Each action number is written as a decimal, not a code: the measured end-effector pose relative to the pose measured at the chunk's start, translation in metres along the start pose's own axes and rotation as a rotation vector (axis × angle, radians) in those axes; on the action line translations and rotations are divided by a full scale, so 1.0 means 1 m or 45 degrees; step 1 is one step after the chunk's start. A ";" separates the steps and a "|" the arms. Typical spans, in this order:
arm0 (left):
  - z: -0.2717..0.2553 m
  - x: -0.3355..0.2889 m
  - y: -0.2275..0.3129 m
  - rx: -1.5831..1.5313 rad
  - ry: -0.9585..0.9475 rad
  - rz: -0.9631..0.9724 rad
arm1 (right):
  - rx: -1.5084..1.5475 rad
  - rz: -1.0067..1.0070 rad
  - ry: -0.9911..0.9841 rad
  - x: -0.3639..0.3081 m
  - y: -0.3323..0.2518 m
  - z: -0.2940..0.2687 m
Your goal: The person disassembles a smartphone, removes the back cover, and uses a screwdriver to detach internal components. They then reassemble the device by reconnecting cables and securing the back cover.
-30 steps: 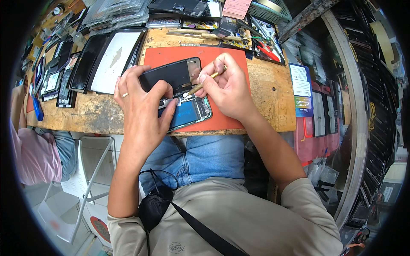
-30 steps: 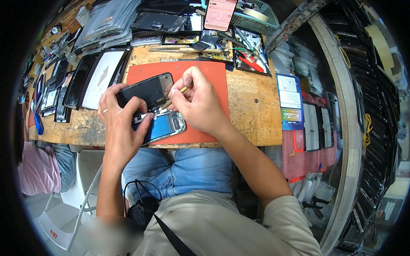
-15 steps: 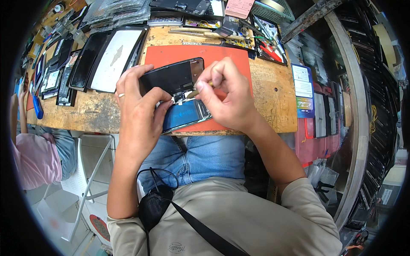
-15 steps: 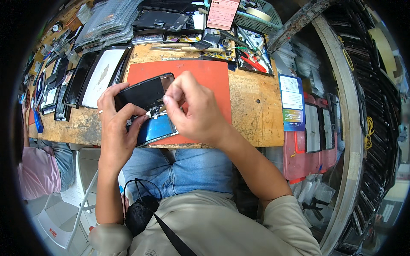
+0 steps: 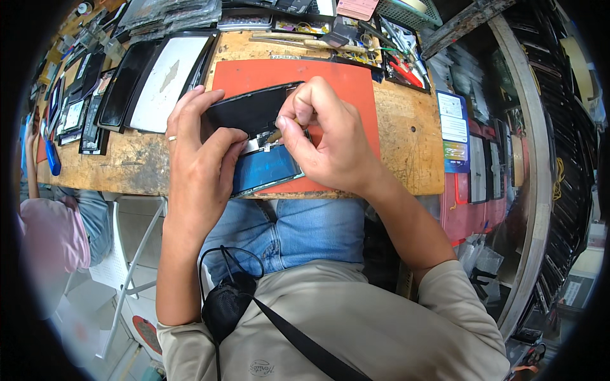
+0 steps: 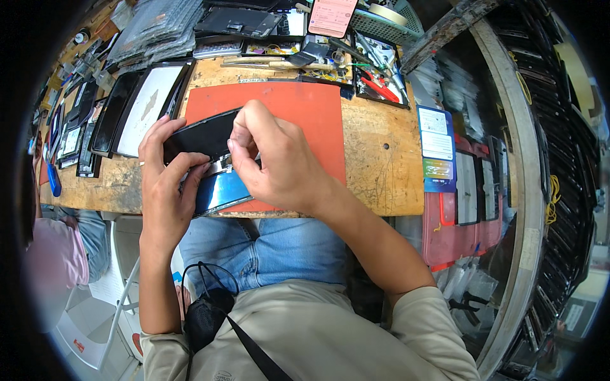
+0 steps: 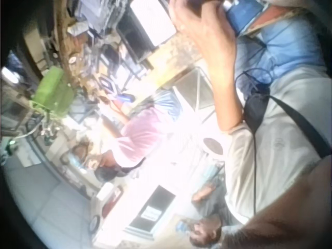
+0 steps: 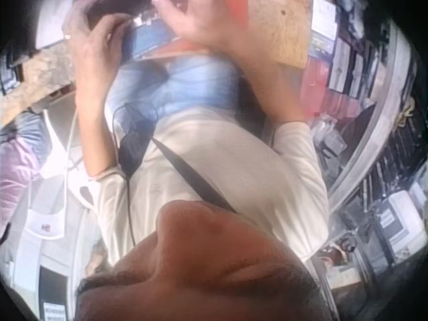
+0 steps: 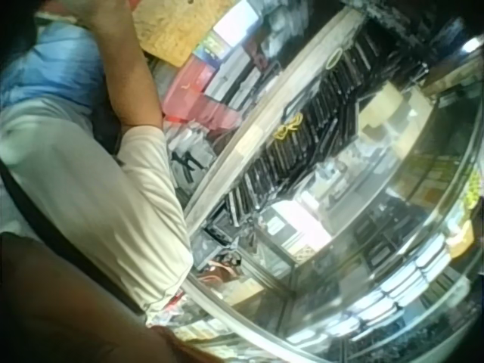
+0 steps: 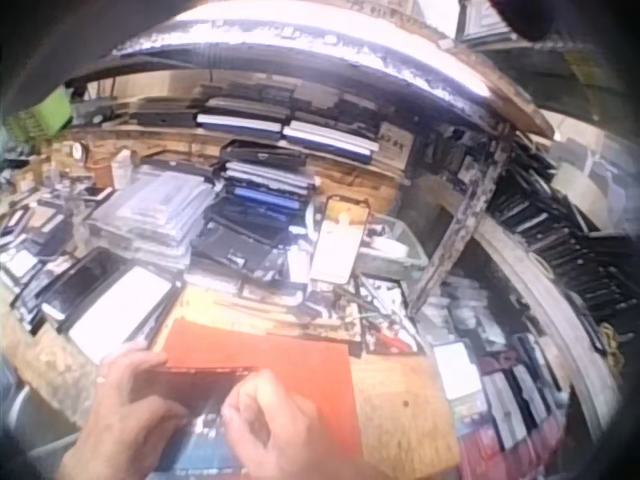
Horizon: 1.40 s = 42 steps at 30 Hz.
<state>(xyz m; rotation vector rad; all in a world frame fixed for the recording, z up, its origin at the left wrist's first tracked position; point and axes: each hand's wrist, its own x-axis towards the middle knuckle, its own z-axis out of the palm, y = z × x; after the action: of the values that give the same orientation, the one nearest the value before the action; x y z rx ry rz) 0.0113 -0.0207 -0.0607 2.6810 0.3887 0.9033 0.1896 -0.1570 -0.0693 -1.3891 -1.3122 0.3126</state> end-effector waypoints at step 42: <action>0.005 -0.018 -0.005 -0.287 0.122 -0.154 | -0.767 -0.285 -0.376 0.037 -0.051 -0.001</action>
<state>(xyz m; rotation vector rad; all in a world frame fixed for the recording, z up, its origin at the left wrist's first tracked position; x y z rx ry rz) 0.0003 -0.0234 -0.0760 2.3899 0.4369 0.9786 0.1770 -0.1405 -0.0100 -1.7089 -1.8925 -0.0440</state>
